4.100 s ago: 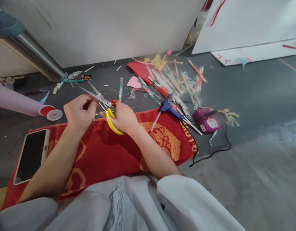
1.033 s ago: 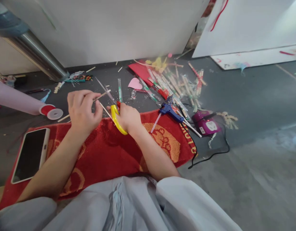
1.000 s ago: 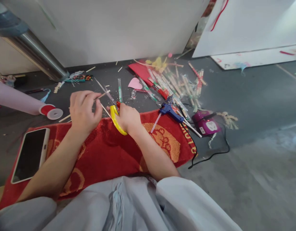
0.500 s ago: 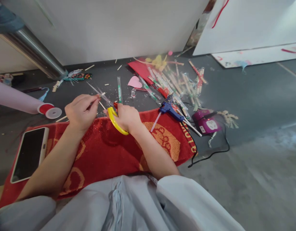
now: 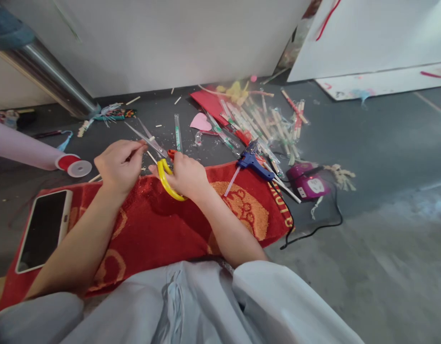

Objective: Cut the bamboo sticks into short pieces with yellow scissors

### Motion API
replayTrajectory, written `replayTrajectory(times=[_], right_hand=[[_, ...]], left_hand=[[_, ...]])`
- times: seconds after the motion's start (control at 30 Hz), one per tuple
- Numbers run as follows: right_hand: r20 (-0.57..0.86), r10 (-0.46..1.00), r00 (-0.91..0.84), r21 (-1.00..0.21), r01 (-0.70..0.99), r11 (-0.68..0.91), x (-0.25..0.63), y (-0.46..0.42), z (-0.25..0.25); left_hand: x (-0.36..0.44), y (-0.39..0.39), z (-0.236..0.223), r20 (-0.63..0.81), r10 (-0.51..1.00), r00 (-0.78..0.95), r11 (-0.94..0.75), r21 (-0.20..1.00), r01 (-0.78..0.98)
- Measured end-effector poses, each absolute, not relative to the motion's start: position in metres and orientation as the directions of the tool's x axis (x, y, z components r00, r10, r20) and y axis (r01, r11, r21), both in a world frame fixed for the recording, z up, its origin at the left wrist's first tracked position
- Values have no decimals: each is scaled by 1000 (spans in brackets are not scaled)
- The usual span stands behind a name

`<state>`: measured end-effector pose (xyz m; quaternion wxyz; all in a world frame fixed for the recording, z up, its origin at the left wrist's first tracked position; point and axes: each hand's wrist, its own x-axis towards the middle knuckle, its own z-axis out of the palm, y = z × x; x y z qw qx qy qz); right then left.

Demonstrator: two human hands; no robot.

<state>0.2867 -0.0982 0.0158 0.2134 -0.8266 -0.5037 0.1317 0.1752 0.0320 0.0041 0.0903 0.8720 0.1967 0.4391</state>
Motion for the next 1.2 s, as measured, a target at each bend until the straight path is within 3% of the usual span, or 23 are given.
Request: replayTrajectory(times=[0.17,0.3,0.63,0.93,1.2], right_hand=[[160,889,430,-526,799,-292,288,-98,5],[191,886,423,-538,800,-266,288,-97,1],[11,899,438,-546,756,-362,287,-98,14],[71,912,405,-574,764,-295,289,-100,11],[69,891,449,-548,763,-342,288,-95,8]], left_hand=[[175,29,7,700,473,535,-881,366,299],[175,28,9,691,482,539,-875,354,329],[176,26,8,716,441,541,-895,307,323],[177,25,2,702,433,565,-899,293,325],[176,25,1,730,392,560,-914,241,326]])
